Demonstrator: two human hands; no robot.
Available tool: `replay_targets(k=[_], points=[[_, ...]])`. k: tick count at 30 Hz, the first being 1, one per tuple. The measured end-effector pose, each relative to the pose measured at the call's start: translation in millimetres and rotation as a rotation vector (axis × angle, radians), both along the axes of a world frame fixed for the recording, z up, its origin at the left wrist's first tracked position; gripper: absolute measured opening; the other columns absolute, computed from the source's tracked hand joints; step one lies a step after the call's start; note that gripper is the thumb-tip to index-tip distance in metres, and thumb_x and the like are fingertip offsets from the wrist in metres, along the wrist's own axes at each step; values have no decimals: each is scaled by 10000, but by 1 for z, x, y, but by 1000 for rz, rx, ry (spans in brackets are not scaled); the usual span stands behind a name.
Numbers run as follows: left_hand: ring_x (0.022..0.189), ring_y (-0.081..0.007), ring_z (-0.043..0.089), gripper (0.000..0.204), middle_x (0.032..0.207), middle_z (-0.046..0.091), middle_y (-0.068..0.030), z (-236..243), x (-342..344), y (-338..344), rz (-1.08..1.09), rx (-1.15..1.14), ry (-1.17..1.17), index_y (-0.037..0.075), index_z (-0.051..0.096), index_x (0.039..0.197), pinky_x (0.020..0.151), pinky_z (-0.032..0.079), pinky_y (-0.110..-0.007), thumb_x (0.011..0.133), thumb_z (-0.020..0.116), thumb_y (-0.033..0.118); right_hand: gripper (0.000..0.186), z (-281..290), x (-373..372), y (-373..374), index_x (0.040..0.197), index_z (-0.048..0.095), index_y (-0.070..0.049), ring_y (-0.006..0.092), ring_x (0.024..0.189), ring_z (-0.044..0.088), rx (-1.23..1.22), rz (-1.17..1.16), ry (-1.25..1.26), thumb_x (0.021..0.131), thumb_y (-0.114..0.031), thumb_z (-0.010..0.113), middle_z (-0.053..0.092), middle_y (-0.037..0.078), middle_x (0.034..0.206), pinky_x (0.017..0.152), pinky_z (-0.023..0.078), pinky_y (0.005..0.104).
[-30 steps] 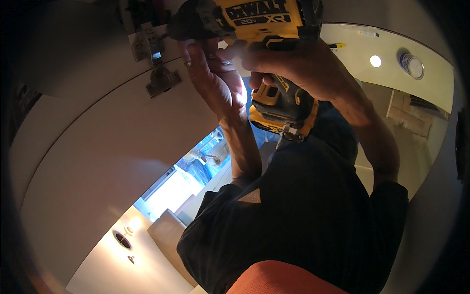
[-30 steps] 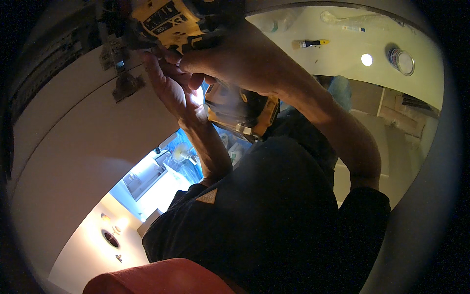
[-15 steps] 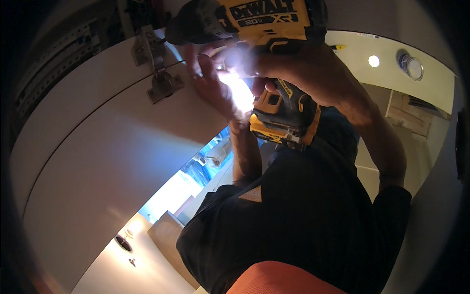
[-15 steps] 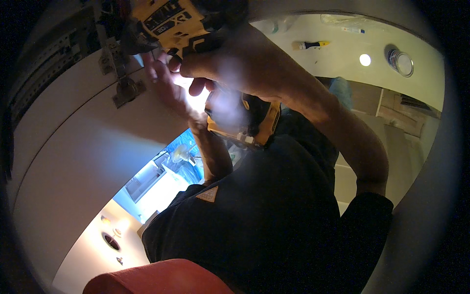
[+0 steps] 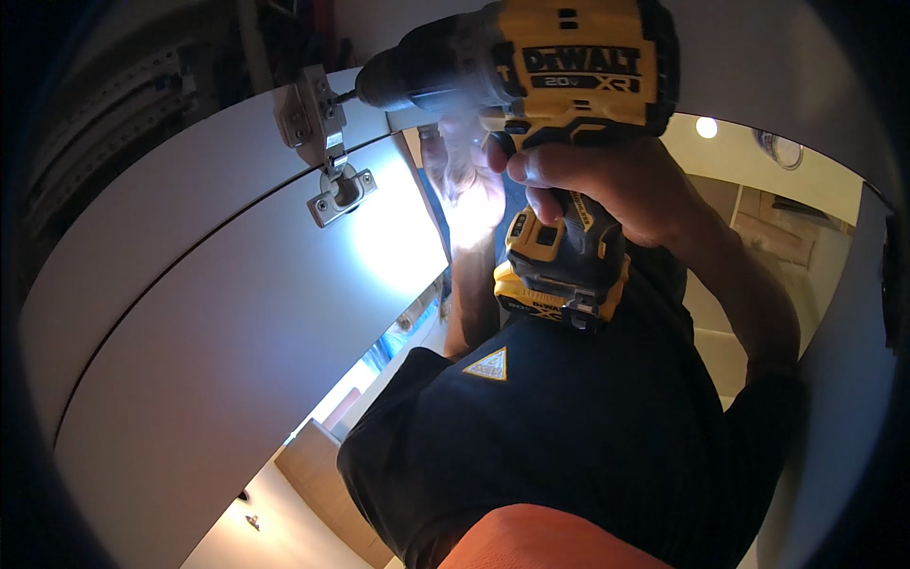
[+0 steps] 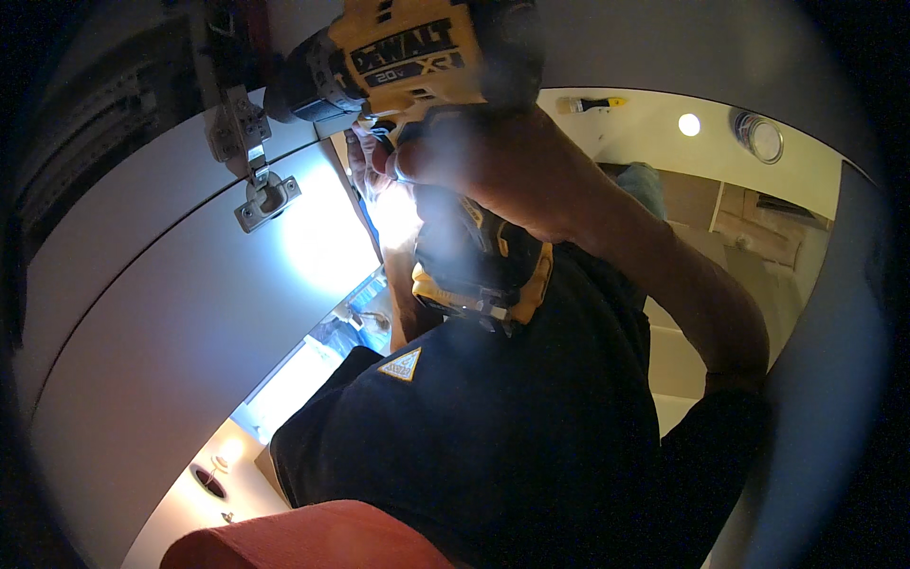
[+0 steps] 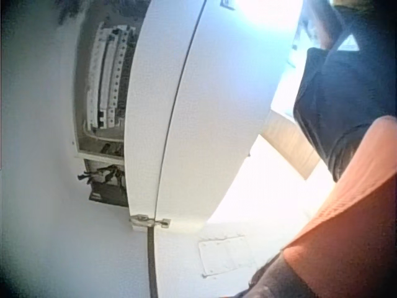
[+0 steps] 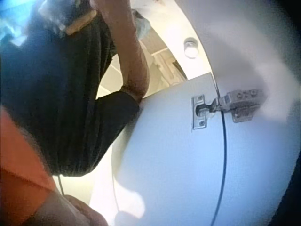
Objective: The person uses a cordless drill to attach hinges to a cabinet door, then switches to a manual screwdriver for adjustments. They repeatedly open and close the door to check alignment and make further adjustments.
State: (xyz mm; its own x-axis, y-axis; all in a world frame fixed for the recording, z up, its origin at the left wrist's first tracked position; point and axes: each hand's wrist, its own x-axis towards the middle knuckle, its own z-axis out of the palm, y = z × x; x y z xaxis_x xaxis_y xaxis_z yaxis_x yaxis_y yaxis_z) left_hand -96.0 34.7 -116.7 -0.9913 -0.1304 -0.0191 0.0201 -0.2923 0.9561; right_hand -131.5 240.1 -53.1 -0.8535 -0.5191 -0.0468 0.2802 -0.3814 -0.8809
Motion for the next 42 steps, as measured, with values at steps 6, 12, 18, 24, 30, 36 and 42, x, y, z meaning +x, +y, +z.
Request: replay_targets(k=[6, 12, 18, 24, 30, 36, 42], points=[[917, -153, 631, 337, 1095, 627, -106, -7, -7, -2, -41, 98, -2, -3, 551, 1227, 742, 512, -238, 1060, 504, 286, 180, 4, 5, 3, 1007, 691, -7, 120, 607, 623, 28, 27, -86, 877, -131, 682, 680, 51, 773, 597, 515, 279], [896, -138, 642, 296, 1102, 637, -101, -5, -11, -2, -75, 147, -8, -11, 561, 1227, 725, 514, -209, 1081, 469, 229, 178, 10, 3, 6, 1007, 684, -8, 107, 602, 613, 43, 40, -135, 872, -124, 681, 680, 48, 805, 582, 504, 272], [1022, -175, 669, 281, 1169, 642, -135, -14, -16, 5, -46, 375, 48, -16, 553, 1256, 774, 561, -254, 1078, 466, 184, 184, 12, 2, 11, 1000, 693, -10, 106, 584, 612, 79, 39, -154, 867, -137, 696, 670, 28, 739, 578, 503, 269], [1087, -192, 657, 272, 1207, 630, -143, -18, -15, 2, -100, 390, 64, -15, 531, 1291, 864, 561, -295, 1080, 443, 132, 185, 9, 4, 8, 1011, 696, -11, 99, 583, 612, 43, 19, -167, 879, -140, 685, 670, 22, 738, 578, 501, 265], [1066, -201, 658, 262, 1197, 632, -136, -10, -10, -6, -21, 206, 64, -8, 540, 1282, 867, 553, -296, 1075, 452, 128, 171, 20, 5, -2, 1004, 693, -22, 86, 579, 605, 100, 50, -144, 886, -145, 678, 660, 12, 737, 581, 502, 251], [1038, -214, 661, 250, 1182, 634, -131, -11, -10, -7, -40, -38, 98, 2, 560, 1261, 855, 546, -293, 1068, 473, 135, 147, 14, 1, 4, 987, 688, -36, 76, 583, 600, 171, 72, -98, 886, -142, 673, 662, 9, 767, 574, 498, 241], [1011, -227, 664, 237, 1168, 636, -126, -6, -12, -5, -29, -638, 339, 11, 580, 1239, 843, 539, -289, 1062, 493, 142, 148, 10, 3, 4, 995, 683, -37, 79, 594, 607, 81, 46, -145, 874, -121, 679, 679, 21, 844, 577, 507, 246]])
